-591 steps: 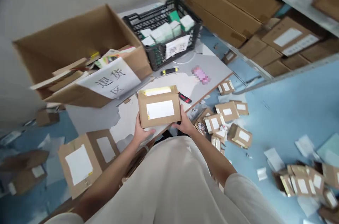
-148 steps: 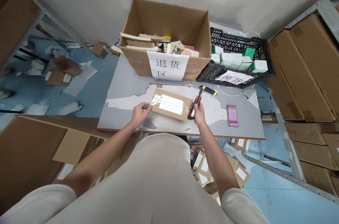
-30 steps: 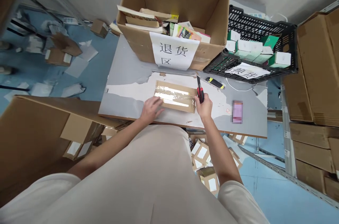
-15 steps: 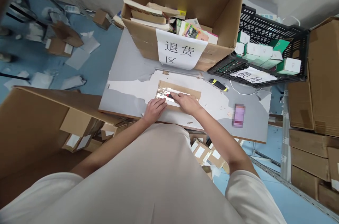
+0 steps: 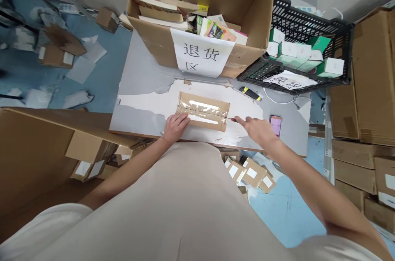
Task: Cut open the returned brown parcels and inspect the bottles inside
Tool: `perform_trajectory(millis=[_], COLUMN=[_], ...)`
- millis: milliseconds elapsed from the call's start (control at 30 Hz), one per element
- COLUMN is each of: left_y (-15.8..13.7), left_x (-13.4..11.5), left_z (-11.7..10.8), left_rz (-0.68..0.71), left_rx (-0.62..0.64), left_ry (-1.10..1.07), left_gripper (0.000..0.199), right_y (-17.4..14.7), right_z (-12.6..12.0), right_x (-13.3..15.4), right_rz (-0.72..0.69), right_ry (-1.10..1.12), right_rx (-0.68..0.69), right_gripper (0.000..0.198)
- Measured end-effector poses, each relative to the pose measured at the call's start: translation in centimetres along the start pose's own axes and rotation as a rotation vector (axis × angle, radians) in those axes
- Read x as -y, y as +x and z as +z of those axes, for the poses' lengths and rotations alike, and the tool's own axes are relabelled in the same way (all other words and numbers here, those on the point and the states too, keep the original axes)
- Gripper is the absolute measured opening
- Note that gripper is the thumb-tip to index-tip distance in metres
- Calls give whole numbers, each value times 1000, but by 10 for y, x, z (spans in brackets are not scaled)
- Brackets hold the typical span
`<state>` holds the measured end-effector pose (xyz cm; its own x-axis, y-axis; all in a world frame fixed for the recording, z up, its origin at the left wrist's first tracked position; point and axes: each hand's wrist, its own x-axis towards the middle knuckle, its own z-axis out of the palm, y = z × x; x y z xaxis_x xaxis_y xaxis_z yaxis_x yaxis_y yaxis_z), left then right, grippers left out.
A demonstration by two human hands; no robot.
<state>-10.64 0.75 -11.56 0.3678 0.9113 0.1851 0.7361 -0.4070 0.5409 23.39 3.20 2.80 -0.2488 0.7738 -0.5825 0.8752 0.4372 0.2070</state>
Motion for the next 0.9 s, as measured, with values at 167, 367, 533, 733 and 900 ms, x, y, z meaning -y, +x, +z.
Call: perform_trajectory(millis=[167, 367, 533, 733, 900], left_y=[7, 46, 87, 90, 89], left_x=[-2, -17, -21, -17, -16], left_z=[-8, -28, -28, -25, -23], left_rz=[-28, 43, 2, -17, -25], left_rx=[43, 115, 271, 318, 309], left_ry=[35, 138, 245, 254, 259], left_gripper=[26, 81, 127, 132, 133], right_y=[-83, -44, 14, 18, 10], right_z=[56, 89, 93, 92, 86], right_x=[-46, 20, 49, 41, 38], right_rz=[321, 381, 274, 260, 266], right_ry=[272, 1235, 1645, 1523, 1476], right_rx=[-138, -297, -392, -362, -322], right_gripper=[49, 66, 64, 59, 58])
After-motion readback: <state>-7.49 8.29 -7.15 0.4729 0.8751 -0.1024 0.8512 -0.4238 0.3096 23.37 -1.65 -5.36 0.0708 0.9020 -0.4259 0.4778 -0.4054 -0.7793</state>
